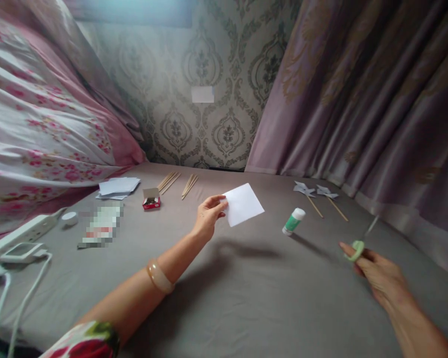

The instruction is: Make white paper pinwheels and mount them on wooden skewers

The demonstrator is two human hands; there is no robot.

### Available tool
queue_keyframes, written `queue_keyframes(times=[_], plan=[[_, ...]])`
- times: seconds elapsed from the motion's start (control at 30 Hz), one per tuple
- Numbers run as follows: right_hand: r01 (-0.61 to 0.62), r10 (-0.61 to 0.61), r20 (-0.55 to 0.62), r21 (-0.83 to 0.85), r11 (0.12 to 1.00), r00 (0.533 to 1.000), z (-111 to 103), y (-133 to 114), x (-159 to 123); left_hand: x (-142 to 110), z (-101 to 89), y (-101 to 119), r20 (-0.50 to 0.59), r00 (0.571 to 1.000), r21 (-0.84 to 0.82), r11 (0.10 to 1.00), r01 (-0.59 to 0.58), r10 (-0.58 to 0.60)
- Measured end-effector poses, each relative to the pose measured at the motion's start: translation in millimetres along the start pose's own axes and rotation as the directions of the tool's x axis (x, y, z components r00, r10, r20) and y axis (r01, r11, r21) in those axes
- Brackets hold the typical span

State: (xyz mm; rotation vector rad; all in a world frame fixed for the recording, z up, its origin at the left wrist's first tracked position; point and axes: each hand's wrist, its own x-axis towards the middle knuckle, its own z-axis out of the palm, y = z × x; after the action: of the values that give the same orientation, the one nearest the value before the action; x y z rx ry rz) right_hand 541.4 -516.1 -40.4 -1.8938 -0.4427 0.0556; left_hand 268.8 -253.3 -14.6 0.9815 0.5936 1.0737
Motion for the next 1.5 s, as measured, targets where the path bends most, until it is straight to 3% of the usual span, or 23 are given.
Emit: queue_keyframes(times=[0.03, 0.13, 0.23, 0.3, 0.43, 0.53, 0.7, 0.93, 1.17, 1.3, 1.5], plan=[[-0.007, 0.008, -0.022, 0.057, 0.998, 1.000, 4, -10, -8, 0, 3.2, -4, 0.001, 1.000, -0.031, 0.999, 0.011, -0.011], [0.059, -0.078, 0.132, 0.145, 0.988, 0.988, 26, -45, -36, 0, 9.9, -17, -0.045, 0.996, -0.120, 0.990, 0.068, -0.074], [0.116, -0.169, 0.338, 0.171, 0.978, 0.926, 63, -76, -62, -1, 12.6, -26, -0.069, 0.983, -0.200, 0.968, 0.152, -0.169], [0.141, -0.210, 0.392, 0.198, 0.970, 0.896, 91, -90, -74, -1, 12.5, -28, -0.038, 0.979, -0.239, 0.953, 0.187, -0.201], [0.220, -0.311, 0.384, 0.262, 0.940, 0.869, 138, -103, -81, -1, 9.9, -30, -0.021, 0.973, -0.277, 0.936, 0.215, -0.229], [0.258, -0.338, 0.352, 0.253, 0.932, 0.873, 159, -106, -77, 2, 7.9, -32, -0.028, 0.966, -0.293, 0.926, 0.239, -0.258], [0.233, -0.307, 0.292, 0.262, 0.936, 0.906, 173, -103, -72, 5, 5.8, -34, 0.034, 0.976, -0.223, 0.951, 0.216, -0.214], [0.223, -0.307, 0.249, 0.315, 0.923, 0.918, 177, -95, -72, -9, 11.9, -40, 0.191, 0.965, 0.049, 0.984, 0.171, -0.177], [0.210, -0.268, 0.305, 0.210, 0.955, 0.914, 172, -86, -74, -3, 12.0, -40, 0.101, 0.979, 0.056, 0.983, 0.173, -0.178], [0.242, -0.258, 0.501, 0.098, 0.965, 0.826, 164, -85, -80, 9, 9.1, -26, 0.007, 0.991, -0.017, 0.991, 0.133, -0.133], [0.352, -0.273, 0.777, 0.071, 0.933, 0.567, 151, -98, -95, 9, 18.7, 10, -0.054, 0.993, -0.108, 0.989, 0.100, -0.107]])
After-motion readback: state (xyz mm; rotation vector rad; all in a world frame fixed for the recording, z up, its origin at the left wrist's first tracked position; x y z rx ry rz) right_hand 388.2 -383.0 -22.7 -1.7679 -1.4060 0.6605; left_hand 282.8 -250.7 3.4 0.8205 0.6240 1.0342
